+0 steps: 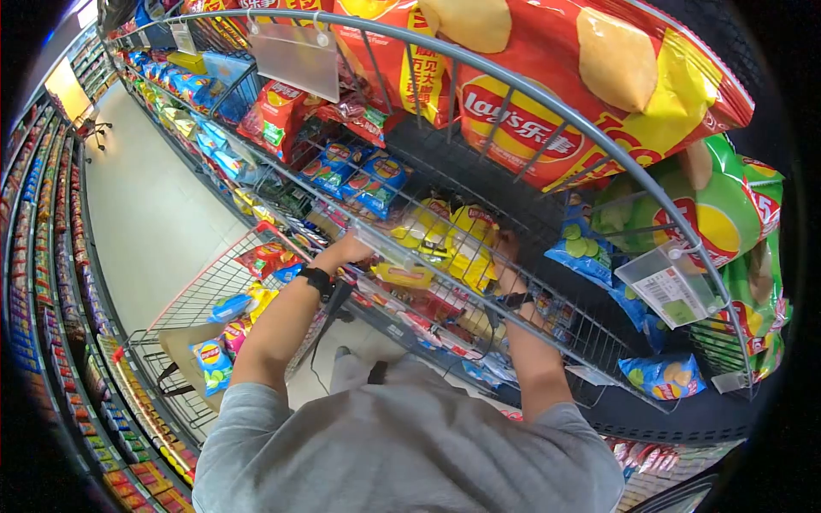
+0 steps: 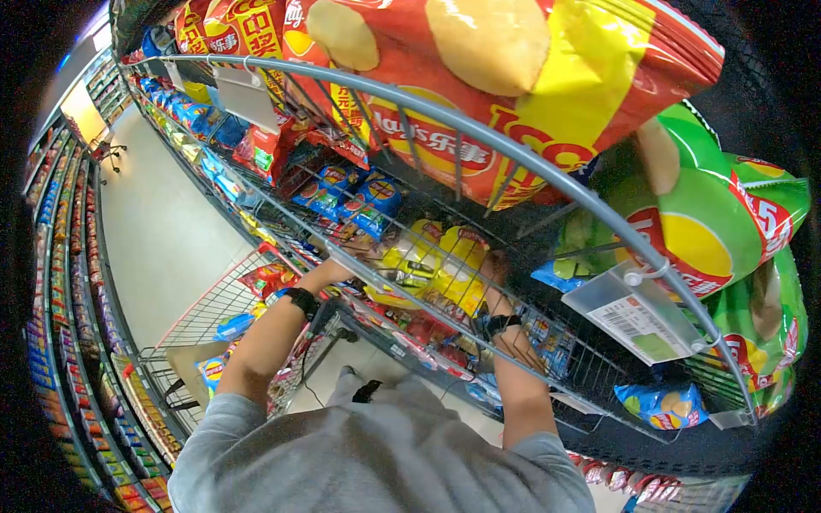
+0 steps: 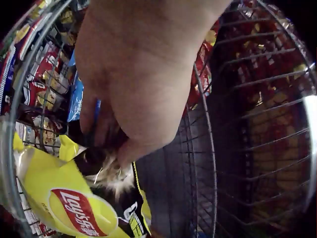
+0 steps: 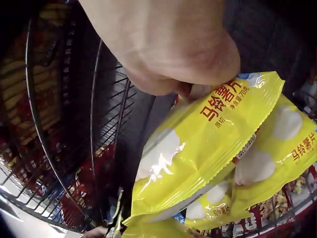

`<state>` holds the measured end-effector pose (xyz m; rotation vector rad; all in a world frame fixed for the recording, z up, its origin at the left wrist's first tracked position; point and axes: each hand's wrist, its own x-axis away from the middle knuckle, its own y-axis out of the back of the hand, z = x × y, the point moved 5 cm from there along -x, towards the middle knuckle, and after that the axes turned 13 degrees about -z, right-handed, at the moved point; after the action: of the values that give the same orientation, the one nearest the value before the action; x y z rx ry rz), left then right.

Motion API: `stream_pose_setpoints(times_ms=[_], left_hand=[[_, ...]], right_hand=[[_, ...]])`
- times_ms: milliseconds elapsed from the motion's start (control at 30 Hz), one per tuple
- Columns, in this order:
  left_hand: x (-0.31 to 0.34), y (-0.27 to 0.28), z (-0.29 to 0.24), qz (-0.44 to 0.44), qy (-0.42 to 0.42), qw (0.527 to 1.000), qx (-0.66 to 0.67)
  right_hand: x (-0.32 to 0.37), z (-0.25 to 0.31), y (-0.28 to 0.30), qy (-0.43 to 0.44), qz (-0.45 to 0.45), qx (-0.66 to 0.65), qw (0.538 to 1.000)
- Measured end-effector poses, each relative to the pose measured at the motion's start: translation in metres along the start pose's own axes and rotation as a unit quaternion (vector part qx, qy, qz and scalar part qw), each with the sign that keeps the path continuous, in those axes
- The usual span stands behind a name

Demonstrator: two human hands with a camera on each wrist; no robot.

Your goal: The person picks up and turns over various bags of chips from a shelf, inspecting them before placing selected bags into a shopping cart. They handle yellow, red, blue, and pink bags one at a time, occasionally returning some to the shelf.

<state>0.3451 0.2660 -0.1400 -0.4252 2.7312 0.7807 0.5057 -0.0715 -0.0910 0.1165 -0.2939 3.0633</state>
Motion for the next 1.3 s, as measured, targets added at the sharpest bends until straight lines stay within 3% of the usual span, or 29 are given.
stream_pose_setpoints(times_ms=[33, 133, 300, 433, 533, 600, 633, 767, 867, 967, 1100, 1200, 1233, 1300], left_hand=[[0.007, 0.013, -0.033, 0.052, 0.045, 0.997, -0.033], [0.026, 0.023, -0.077, 0.067, 0.086, 0.993, 0.032], [0.036, 0.017, -0.085, 0.128, 0.076, 0.986, 0.077], [0.034, 0.021, -0.080, 0.086, 0.065, 0.993, 0.055], [0.035, 0.018, -0.071, 0.070, 0.104, 0.992, 0.024], [0.029, 0.015, -0.063, 0.076, 0.108, 0.991, 0.026], [0.028, 0.015, -0.065, 0.101, 0.158, 0.982, 0.037], [0.017, 0.024, -0.080, 0.038, 0.027, 0.999, 0.019], [0.011, 0.021, -0.056, 0.078, 0.031, 0.997, 0.000], [0.005, 0.017, -0.037, 0.039, 0.041, 0.998, 0.022], [0.007, 0.026, -0.057, 0.019, 0.114, 0.988, 0.101], [0.006, 0.026, -0.052, 0.022, 0.066, 0.992, 0.101], [0.010, 0.026, -0.050, 0.022, 0.086, 0.990, 0.107], [0.018, 0.026, -0.049, 0.032, 0.117, 0.983, 0.137]], right_hand=[[0.002, 0.003, -0.004, 0.003, -0.002, -0.009, 1.000], [0.006, 0.013, -0.013, 0.014, -0.005, -0.020, 1.000], [0.026, 0.024, -0.034, 0.019, 0.027, 0.000, 0.999], [0.056, 0.032, -0.058, -0.009, 0.155, 0.148, 0.977], [0.097, 0.034, -0.065, 0.001, 0.331, 0.270, 0.904], [0.127, 0.019, -0.059, 0.062, 0.371, 0.224, 0.899], [0.141, 0.030, -0.064, 0.170, 0.324, 0.287, 0.885], [0.146, 0.010, -0.064, 0.231, 0.201, 0.315, 0.898], [0.144, -0.006, -0.058, 0.200, 0.216, 0.391, 0.872], [0.161, 0.013, -0.068, 0.203, 0.153, 0.396, 0.882], [0.165, 0.008, -0.072, 0.226, 0.127, 0.421, 0.869], [0.154, -0.011, -0.064, 0.134, 0.124, 0.437, 0.881], [0.155, -0.015, -0.068, 0.215, 0.131, 0.393, 0.884], [0.158, -0.022, -0.059, 0.183, 0.136, 0.407, 0.885]])
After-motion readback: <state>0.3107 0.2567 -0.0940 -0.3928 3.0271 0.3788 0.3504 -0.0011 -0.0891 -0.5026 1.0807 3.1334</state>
